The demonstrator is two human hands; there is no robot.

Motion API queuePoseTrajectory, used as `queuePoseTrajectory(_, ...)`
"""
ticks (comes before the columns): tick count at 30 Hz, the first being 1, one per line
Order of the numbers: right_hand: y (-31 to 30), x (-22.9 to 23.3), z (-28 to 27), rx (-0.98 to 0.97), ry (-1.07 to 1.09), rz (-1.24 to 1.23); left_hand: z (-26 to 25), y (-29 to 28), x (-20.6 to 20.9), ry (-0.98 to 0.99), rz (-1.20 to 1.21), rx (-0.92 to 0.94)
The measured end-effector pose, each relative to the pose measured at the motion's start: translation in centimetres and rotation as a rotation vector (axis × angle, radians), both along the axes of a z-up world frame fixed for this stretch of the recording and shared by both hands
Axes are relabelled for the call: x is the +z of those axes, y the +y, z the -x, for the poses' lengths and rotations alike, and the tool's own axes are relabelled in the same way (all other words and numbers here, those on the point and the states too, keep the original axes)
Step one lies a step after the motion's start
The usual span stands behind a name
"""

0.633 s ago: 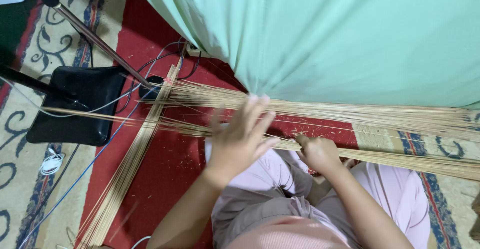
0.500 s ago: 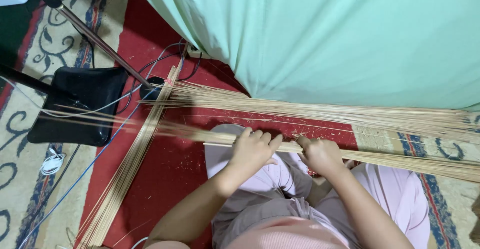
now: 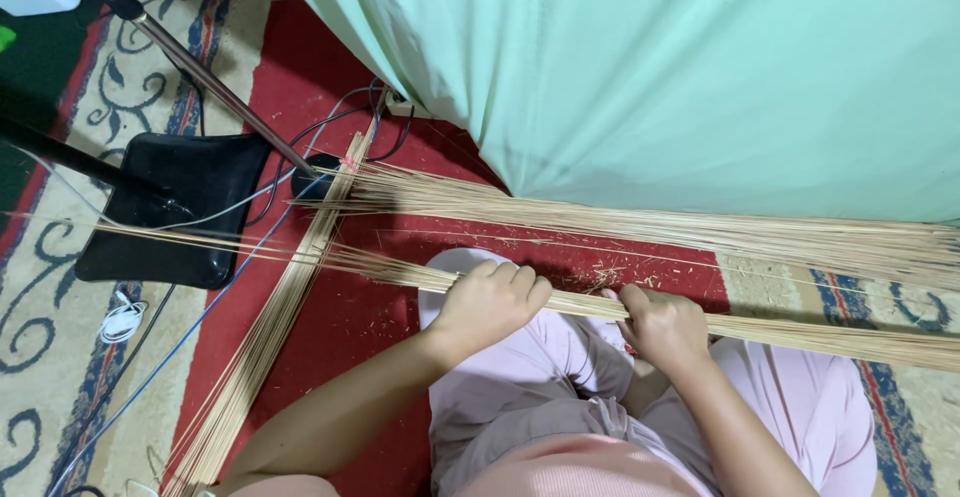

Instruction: Bundling thin wooden sticks and securing them with ties

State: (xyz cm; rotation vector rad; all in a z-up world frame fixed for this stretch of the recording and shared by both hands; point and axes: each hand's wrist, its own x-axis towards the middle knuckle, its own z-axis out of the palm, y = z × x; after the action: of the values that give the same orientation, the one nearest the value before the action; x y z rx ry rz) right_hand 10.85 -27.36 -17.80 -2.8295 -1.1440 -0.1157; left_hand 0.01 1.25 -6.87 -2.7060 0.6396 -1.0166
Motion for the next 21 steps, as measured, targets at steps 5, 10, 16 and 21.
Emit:
queuePoseTrajectory(5,-1.2,2.9,-2.2,-0.041,0.003,-0.078,-0.6,7.0,2.2,-0.011,-0.035,0.010)
queuePoseTrajectory(10,-5.0,7.2,-5.5,-0.111,-0.066,-0.177,1.0,9.2,13.6,-0.233,-0.412,0.104)
queuePoseTrajectory(16,-4.3,24.4,-9.9,-0.149,0.128,-0.557,-3.1,6.5,9.1,-0.590,0.055,0.357)
queuePoseTrajectory(21,-3.4,38.6,-11.6,0.269,0.304,-1.026,-10.3,-3.8,10.0,-0.424,0.222,0.068)
